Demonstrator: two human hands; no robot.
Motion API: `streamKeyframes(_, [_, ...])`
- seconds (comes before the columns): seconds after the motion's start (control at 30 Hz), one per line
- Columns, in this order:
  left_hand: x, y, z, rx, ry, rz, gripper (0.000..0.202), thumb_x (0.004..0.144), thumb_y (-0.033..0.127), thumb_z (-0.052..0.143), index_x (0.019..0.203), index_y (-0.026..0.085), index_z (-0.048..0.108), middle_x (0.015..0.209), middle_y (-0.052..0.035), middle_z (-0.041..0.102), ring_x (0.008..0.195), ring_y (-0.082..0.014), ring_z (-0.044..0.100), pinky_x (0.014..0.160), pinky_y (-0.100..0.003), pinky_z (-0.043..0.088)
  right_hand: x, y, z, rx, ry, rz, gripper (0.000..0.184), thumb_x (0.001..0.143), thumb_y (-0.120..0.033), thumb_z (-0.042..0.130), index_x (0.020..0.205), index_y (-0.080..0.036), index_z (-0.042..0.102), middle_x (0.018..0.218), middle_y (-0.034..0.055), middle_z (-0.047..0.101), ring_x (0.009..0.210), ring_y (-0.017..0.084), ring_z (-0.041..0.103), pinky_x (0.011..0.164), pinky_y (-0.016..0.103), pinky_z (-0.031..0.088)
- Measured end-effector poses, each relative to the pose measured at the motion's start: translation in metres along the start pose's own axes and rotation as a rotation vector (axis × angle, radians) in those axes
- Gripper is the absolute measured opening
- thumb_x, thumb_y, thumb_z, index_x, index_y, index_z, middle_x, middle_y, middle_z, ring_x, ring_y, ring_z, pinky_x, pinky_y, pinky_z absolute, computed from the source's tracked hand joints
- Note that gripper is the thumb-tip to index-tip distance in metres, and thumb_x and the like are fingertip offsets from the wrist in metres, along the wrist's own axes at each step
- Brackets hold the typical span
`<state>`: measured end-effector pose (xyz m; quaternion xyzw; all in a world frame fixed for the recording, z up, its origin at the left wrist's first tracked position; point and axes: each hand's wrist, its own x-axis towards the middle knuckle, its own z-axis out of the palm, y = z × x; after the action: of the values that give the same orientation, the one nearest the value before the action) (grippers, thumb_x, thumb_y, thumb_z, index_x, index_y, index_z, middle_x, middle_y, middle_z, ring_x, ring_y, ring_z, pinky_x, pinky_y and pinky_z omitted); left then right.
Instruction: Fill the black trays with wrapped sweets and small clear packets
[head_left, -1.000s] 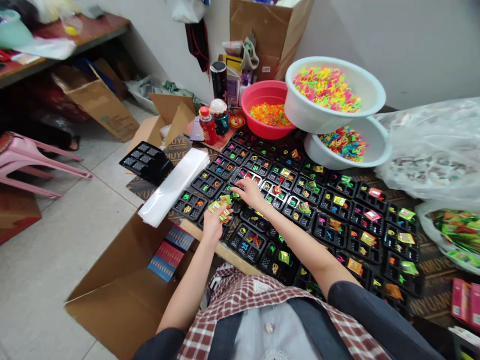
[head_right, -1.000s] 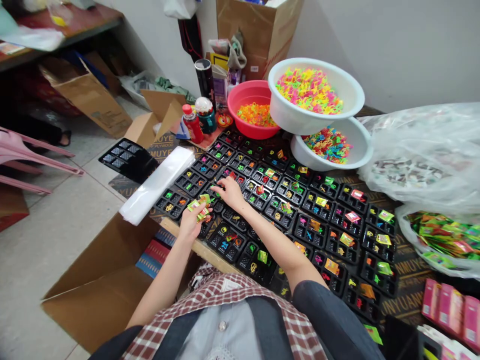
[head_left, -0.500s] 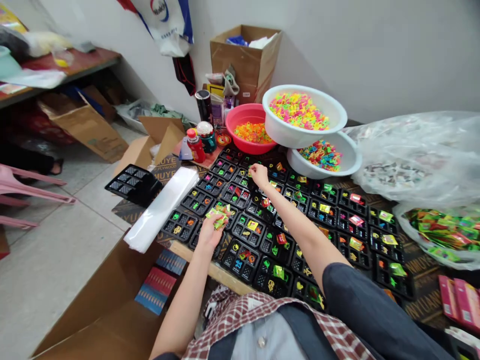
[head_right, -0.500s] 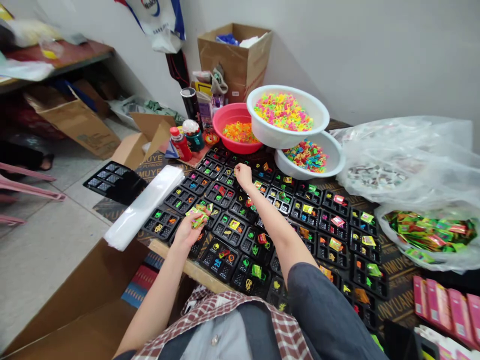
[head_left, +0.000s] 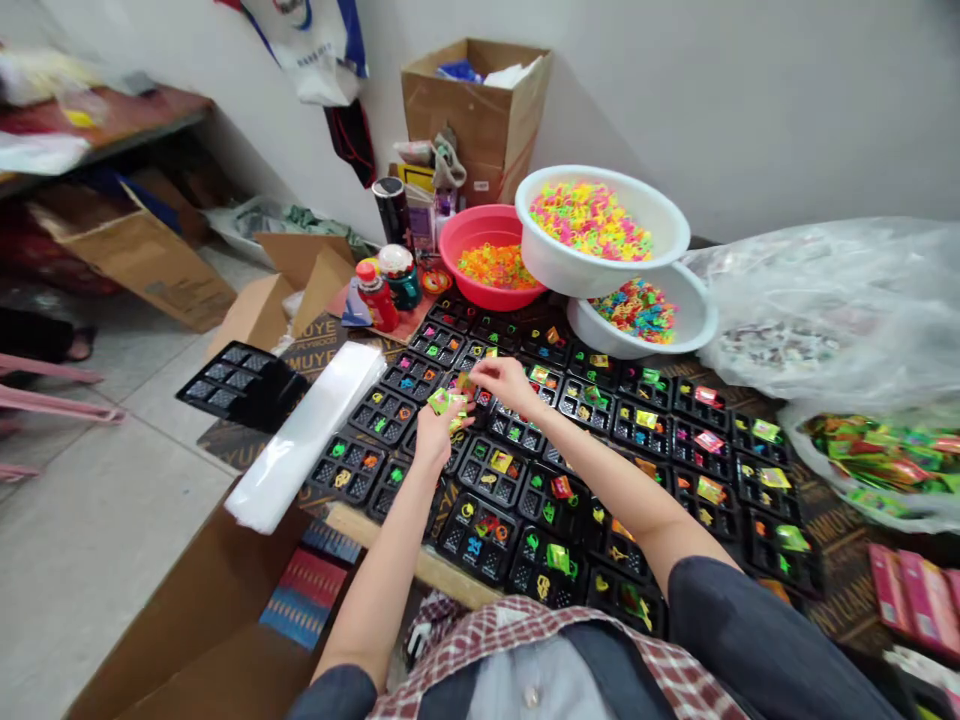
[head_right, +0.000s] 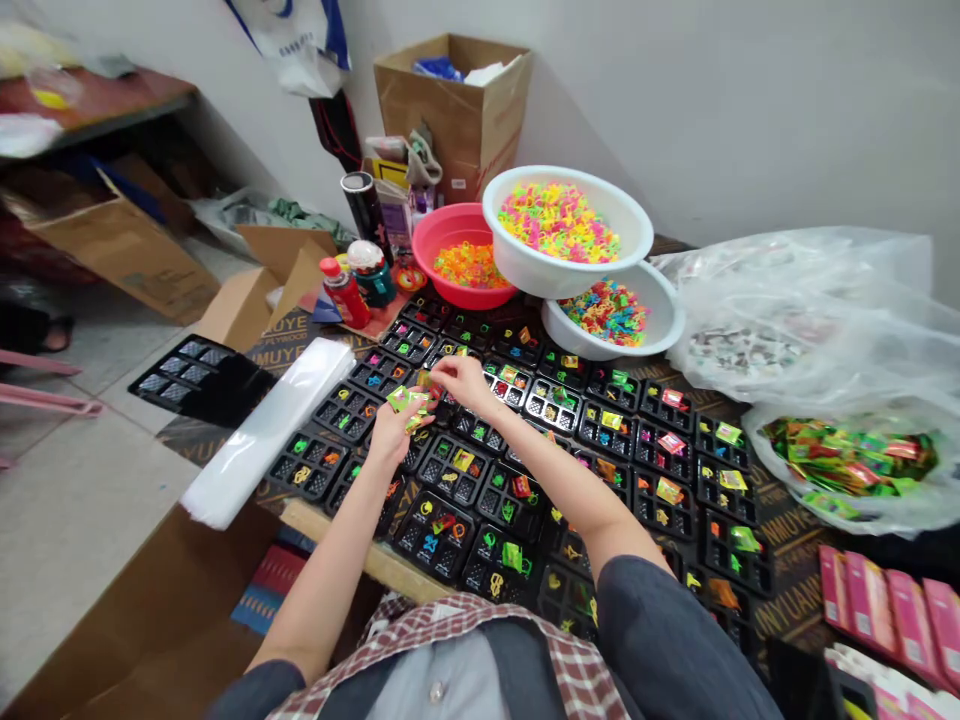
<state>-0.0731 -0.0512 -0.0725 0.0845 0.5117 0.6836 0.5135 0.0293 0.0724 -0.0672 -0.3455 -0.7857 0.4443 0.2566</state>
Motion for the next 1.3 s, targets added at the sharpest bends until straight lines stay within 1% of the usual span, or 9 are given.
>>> streamKeyframes(0.2, [0.019, -0.004, 0.007, -0.049, 0.055, 0.028, 0.036, 0.059, 0.026, 0.078, 0.089, 0.011, 0.065, 0.072, -0.0066, 0.07, 0.066, -0.0194, 0.071, 0.048, -0.02, 0.05, 0.071, 0.05, -0.047, -0.227, 0.384, 0.285, 0.016, 0.082, -0.016, 0.053, 0.081, -0.014, 0.069, 0.079, 0.0069, 0.071, 0.07, 0.016, 0.063, 0.069, 0.026, 0.047])
streamKeyframes(0.37, [0.023, -0.003, 0.001, -0.096, 0.061, 0.016, 0.031, 0.058, 0.018, 0.074, 0.088, 0.012, 0.065, 0.073, -0.005, 0.07, 0.067, -0.0189, 0.071, 0.049, -0.02, 0.05, 0.114, 0.069, -0.057, -0.386, 0.383, 0.332, 0.017, 0.084, -0.018, 0.059, 0.072, -0.011, 0.069, 0.076, 0.0124, 0.07, 0.074, 0.02, 0.063, 0.076, 0.03, 0.046])
streamKeyframes(0.53, [0.025, -0.006, -0.006, -0.074, 0.002, -0.004, 0.035, 0.061, 0.024, 0.077, 0.092, 0.011, 0.066, 0.083, -0.0105, 0.073, 0.078, -0.0234, 0.072, 0.05, -0.021, 0.05, 0.097, 0.048, -0.036, -0.425, 0.327, 0.232, 0.02, 0.083, -0.029, 0.067, 0.089, -0.01, 0.072, 0.087, 0.0125, 0.069, 0.082, 0.02, 0.059, 0.08, 0.031, 0.044])
streamKeyframes(0.6, [0.024, -0.008, -0.005, -0.045, -0.041, -0.021, 0.039, 0.06, 0.028, 0.079, 0.093, 0.011, 0.067, 0.086, -0.012, 0.073, 0.082, -0.0255, 0.072, 0.049, -0.021, 0.051, 0.073, 0.031, -0.018, -0.371, 0.152, 0.09, 0.02, 0.081, -0.034, 0.07, 0.09, -0.016, 0.073, 0.084, 0.0069, 0.068, 0.08, 0.017, 0.059, 0.078, 0.029, 0.045])
streamKeyframes(0.7, [0.021, -0.01, -0.003, -0.011, -0.074, -0.046, 0.038, 0.054, 0.029, 0.083, 0.084, 0.012, 0.067, 0.082, -0.0104, 0.073, 0.082, -0.0267, 0.072, 0.051, -0.024, 0.054, 0.037, 0.005, 0.005, -0.189, -0.279, -0.171, 0.017, 0.076, -0.034, 0.074, 0.083, -0.019, 0.073, 0.076, 0.0018, 0.065, 0.071, 0.013, 0.057, 0.07, 0.025, 0.044])
streamKeyframes(0.77, [0.019, -0.01, -0.002, -0.011, -0.08, -0.051, 0.036, 0.052, 0.027, 0.085, 0.079, 0.013, 0.066, 0.079, -0.0087, 0.073, 0.082, -0.0263, 0.072, 0.054, -0.026, 0.056, 0.024, -0.006, 0.014, -0.09, -0.389, -0.212, 0.015, 0.075, -0.032, 0.074, 0.077, -0.017, 0.072, 0.074, 0.0013, 0.064, 0.066, 0.011, 0.055, 0.065, 0.024, 0.043])
streamKeyframes(0.93, [0.019, -0.003, -0.005, -0.097, -0.067, -0.096, 0.027, 0.06, 0.025, 0.081, 0.079, 0.011, 0.066, 0.076, -0.0096, 0.072, 0.079, -0.0244, 0.072, 0.055, -0.024, 0.055, 0.052, -0.002, 0.012, 0.095, -0.175, -0.017, 0.023, 0.08, -0.037, 0.064, 0.078, -0.015, 0.069, 0.067, 0.0002, 0.064, 0.06, 0.011, 0.054, 0.06, 0.024, 0.042])
streamKeyframes(1.07, [0.019, 0.006, -0.009, -0.239, 0.026, -0.155, 0.015, 0.072, 0.022, 0.074, 0.079, 0.012, 0.064, 0.075, -0.0091, 0.073, 0.075, -0.022, 0.073, 0.051, -0.021, 0.052, 0.101, 0.013, 0.02, -0.105, 0.067, 0.127, 0.018, 0.081, -0.03, 0.061, 0.073, -0.015, 0.068, 0.061, 0.0001, 0.062, 0.061, 0.013, 0.055, 0.065, 0.025, 0.043])
streamKeyframes(1.3, [0.019, 0.012, -0.011, -0.333, 0.088, -0.199, 0.007, 0.078, 0.017, 0.068, 0.081, 0.014, 0.062, 0.071, -0.005, 0.071, 0.068, -0.0175, 0.072, 0.048, -0.017, 0.049, 0.131, 0.027, 0.041, -0.394, 0.037, 0.191, 0.012, 0.076, -0.017, 0.062, 0.085, -0.014, 0.071, 0.072, 0.0049, 0.067, 0.072, 0.018, 0.06, 0.078, 0.03, 0.045])
